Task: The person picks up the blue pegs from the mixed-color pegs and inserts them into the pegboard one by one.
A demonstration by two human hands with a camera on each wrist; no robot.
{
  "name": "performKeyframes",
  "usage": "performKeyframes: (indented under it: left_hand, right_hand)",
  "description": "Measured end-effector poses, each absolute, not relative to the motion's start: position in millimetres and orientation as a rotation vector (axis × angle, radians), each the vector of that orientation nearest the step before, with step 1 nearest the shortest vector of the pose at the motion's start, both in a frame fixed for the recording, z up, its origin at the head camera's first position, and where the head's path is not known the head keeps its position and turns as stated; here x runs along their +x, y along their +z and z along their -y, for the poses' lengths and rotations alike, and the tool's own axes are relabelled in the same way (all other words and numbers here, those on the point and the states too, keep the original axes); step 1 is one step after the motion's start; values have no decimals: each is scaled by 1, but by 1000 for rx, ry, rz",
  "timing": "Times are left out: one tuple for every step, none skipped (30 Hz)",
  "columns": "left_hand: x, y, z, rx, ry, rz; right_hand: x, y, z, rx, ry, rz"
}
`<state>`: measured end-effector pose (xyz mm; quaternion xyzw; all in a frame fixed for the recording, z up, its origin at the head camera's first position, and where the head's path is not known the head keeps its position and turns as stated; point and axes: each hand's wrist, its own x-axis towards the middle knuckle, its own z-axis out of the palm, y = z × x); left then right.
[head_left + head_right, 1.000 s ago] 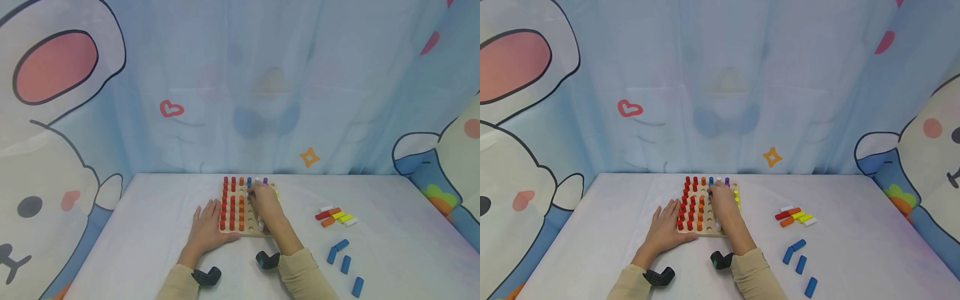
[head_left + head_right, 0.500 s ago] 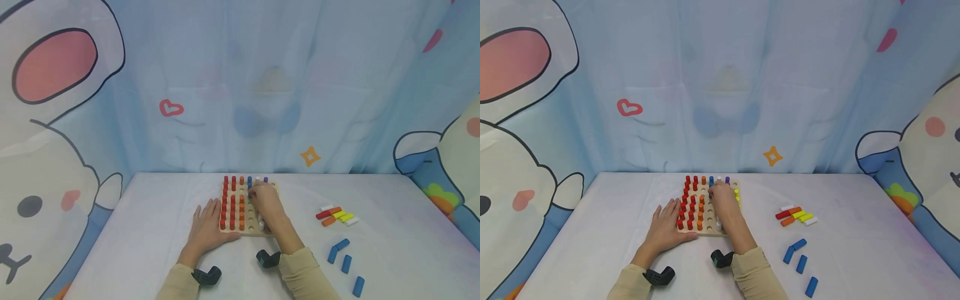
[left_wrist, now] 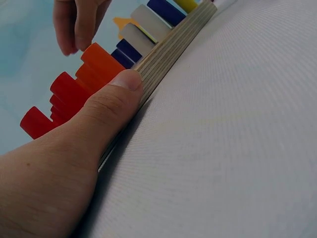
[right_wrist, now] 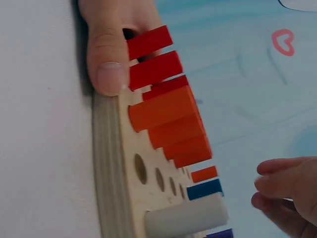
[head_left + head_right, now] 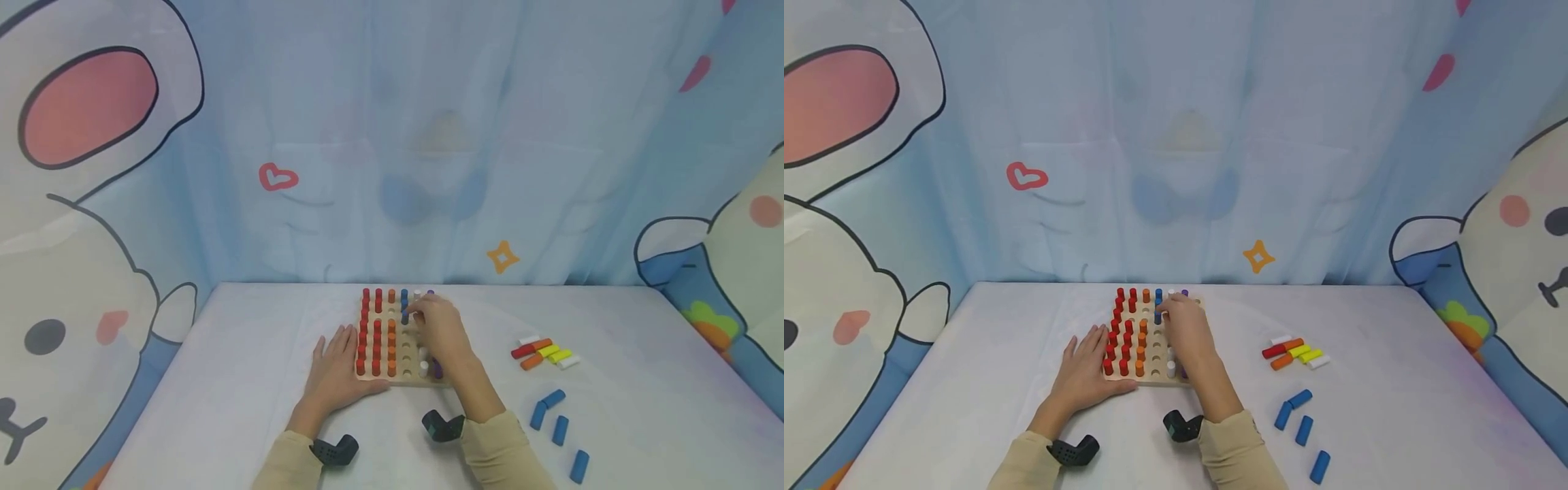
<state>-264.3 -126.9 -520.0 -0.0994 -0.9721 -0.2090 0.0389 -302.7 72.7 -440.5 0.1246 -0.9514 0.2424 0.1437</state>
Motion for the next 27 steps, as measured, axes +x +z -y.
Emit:
performKeyframes:
  left_hand:
    - [-265, -520, 127, -310, -641, 2975]
    - [-265, -519, 127, -316, -643, 2968]
    - [-265, -519, 127, -322, -645, 2964]
    - [-265, -519, 127, -326, -645, 2960]
    - [-265, -519, 127, -329, -643, 2958]
    - [-265, -520, 127, -332, -644, 2955]
    - [-264, -520, 127, -333, -648, 2952]
    - [-264, -519, 127, -334, -656, 2950]
    - [-264, -519, 127, -335, -661, 2952]
    - [-264, -519, 127, -335, -663, 2954]
    - [-264, -519, 127, -335, -667, 2956]
    - [-264, -518, 128, -334, -675, 2957]
    - [-264, -519, 127, -333, -680, 2958]
    - [-264, -519, 127, -332, -680, 2958]
    - [-264, -520, 126, -330, -676, 2962]
    - [-264, -520, 126, -330, -678, 2959]
    - [-264, -521, 126, -330, -678, 2957]
    - [-264, -521, 126, -331, -677, 2954]
    - [-264, -521, 125, -335, -672, 2954]
    - [-264, -521, 125, -339, -668, 2955]
    - [-264, -522, 125, -342, -667, 2956]
    - [-264, -521, 125, -346, -666, 2956]
    - [-264, -521, 125, -346, -662, 2960]
    - [-263, -520, 125, -345, -665, 2961]
    - [-263, -519, 125, -341, -669, 2960]
    - [-262, -518, 125, -336, -674, 2957]
    - [-262, -517, 126, -333, -678, 2950]
  right_hand:
    - [-301, -438, -74, 357, 693, 2742]
    - [-299, -434, -76, 354, 688, 2751]
    - [-297, -431, -78, 350, 683, 2761]
    - [-295, -428, -80, 342, 675, 2773]
    - [-292, -425, -82, 327, 664, 2789]
    - [-289, -422, -84, 308, 665, 2804]
    - [-286, -419, -87, 298, 671, 2802]
    - [-283, -416, -90, 289, 673, 2802]
    - [-280, -414, -94, 279, 674, 2797]
    - [-277, -412, -98, 269, 669, 2792]
    - [-273, -409, -102, 262, 663, 2788]
    - [-270, -406, -107, 259, 657, 2784]
    - [-266, -405, -113, 256, 646, 2784]
    - [-262, -403, -119, 247, 628, 2790]
    - [-258, -402, -125, 238, 616, 2797]
    - [-254, -400, -132, 227, 598, 2802]
    - [-250, -399, -139, 215, 579, 2807]
    - [-245, -398, -147, 198, 561, 2816]
    - [-240, -396, -155, 175, 537, 2829]
    - [-236, -395, -163, 150, 514, 2846]
    - [-231, -393, -171, 122, 490, 2867]
    - [-226, -392, -179, 90, 465, 2893]
    - [-222, -390, -186, 59, 446, 2920]
    - [-218, -389, -194, 30, 430, 2950]
    - [-215, -387, -201, 7, 417, 2980]
    - [-212, -386, -208, -11, 409, 3004]
    - [-211, -386, -214, -25, 394, 3025]
